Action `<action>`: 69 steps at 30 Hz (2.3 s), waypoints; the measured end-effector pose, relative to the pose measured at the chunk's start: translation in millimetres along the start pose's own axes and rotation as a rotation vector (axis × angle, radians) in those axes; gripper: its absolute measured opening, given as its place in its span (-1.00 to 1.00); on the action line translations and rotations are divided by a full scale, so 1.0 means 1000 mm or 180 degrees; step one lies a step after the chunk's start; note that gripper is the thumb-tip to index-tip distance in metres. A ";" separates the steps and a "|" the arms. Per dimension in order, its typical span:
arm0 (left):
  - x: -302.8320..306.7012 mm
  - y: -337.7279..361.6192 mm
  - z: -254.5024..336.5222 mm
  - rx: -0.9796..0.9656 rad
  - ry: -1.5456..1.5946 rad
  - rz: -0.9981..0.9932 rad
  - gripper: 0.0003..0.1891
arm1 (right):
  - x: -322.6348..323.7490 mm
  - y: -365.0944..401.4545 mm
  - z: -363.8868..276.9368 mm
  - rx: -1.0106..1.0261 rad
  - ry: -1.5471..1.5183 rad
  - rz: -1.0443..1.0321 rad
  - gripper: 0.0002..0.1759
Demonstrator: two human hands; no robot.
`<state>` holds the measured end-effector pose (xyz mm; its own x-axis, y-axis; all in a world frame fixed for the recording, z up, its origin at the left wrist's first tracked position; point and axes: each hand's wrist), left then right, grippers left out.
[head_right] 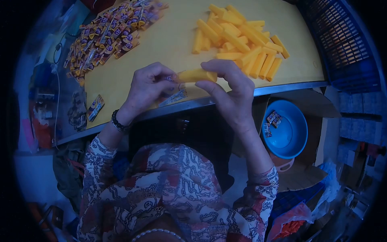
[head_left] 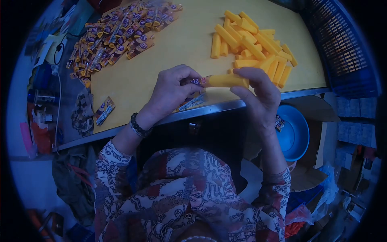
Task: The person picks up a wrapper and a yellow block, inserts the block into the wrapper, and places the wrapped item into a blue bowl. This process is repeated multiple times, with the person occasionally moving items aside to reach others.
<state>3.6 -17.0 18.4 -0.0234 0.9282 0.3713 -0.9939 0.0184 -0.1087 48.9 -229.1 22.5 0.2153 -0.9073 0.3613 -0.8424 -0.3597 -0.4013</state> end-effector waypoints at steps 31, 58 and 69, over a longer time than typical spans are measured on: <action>-0.026 0.015 -0.010 -0.0127 0.1794 0.0086 -0.72 | -0.039 0.016 0.009 0.0090 0.0369 0.0273 -0.80; 0.171 -0.080 -0.024 -0.0751 -0.2599 0.1341 -0.53 | -0.048 0.008 0.009 -0.0678 0.0163 -0.0622 -0.74; 0.020 0.008 -0.033 -0.0963 -0.2026 -0.0445 -0.69 | -0.034 -0.029 0.031 -0.0464 0.0860 -0.0268 -0.78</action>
<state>-1.3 13.9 -6.1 -0.0478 0.5146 0.8561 -0.9210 0.3091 -0.2373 81.7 -194.7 -4.4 0.1647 -0.7778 0.6066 -0.8933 -0.3784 -0.2426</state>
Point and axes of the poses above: each hand's wrist, its own y-axis away from the middle knuckle, its own x-axis out of the back of the hand, z = x × y, and after that the axes turned 11 degrees about -x, right-handed
